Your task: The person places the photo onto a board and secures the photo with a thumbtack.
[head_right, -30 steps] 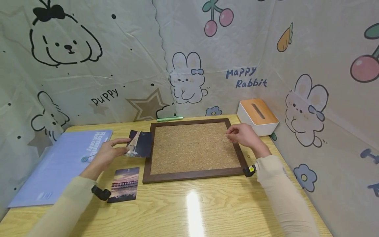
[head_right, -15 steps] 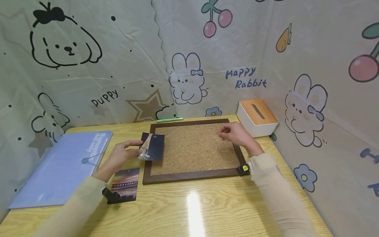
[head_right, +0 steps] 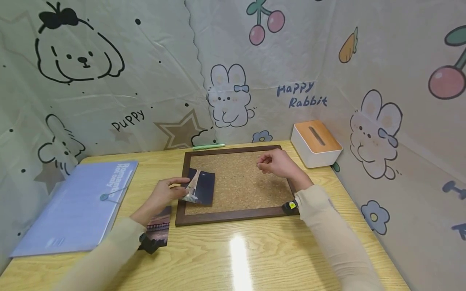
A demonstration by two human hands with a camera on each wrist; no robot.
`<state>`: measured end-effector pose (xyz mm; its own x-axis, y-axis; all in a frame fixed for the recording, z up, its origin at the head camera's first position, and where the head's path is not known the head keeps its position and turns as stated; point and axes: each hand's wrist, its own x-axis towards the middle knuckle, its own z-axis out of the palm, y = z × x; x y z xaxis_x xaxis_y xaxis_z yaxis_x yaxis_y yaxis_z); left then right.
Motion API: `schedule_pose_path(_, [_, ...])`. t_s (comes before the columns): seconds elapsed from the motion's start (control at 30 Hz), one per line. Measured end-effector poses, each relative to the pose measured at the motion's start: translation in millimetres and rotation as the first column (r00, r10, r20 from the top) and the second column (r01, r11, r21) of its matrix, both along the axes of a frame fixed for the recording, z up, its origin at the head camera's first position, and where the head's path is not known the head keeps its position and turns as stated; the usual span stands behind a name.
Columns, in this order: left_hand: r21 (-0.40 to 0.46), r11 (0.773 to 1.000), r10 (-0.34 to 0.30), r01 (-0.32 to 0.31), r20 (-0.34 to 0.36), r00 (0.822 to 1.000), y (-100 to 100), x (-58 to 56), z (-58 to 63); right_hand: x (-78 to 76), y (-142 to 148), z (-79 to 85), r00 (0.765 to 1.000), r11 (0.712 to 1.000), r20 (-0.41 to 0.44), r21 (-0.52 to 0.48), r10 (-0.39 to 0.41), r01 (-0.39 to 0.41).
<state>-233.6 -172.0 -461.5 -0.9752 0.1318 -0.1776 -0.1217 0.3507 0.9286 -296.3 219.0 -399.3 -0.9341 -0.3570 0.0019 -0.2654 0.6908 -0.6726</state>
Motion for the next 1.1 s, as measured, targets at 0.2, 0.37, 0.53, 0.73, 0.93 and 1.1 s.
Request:
schedule_pose_path(0.2, [-0.066, 0.998, 0.0, -0.001, -0.012, 1.0, 12.7, 2.0, -2.9, -3.7, -10.0, -4.6, 0.998, 0.997, 0.03, -0.062, 0.051, -0.049])
schedule_pose_path(0.37, [-0.149, 0.989, 0.012, -0.019, -0.045, 0.999, 20.0, 2.3, -4.8, -6.4, -21.7, -9.4, 0.996, 0.995, 0.056, -0.069, 0.072, -0.068])
schedule_pose_path(0.53, [-0.208, 0.978, 0.007, -0.017, -0.049, 0.999, 24.4, 3.0, -6.7, -8.6, -35.0, -15.1, 0.992, 0.994, 0.089, -0.076, 0.087, -0.08])
schedule_pose_path(0.73, [-0.252, 0.968, -0.013, -0.007, -0.077, 0.997, 29.1, 1.8, -10.8, -11.7, -50.7, -20.0, 0.986, 0.993, 0.13, -0.075, 0.102, -0.092])
schedule_pose_path(0.93, [-0.313, 0.95, -0.039, -0.005, -0.133, 0.99, 33.9, 0.7, -11.6, -17.6, -64.4, -29.9, 0.984, 0.993, 0.147, -0.07, 0.103, -0.094])
schedule_pose_path(1.1, [-0.414, 0.91, -0.086, 0.002, -0.184, 0.979, 36.7, 1.7, -7.9, -21.1, -78.0, -34.1, 0.982, 0.993, 0.152, -0.059, 0.11, -0.102])
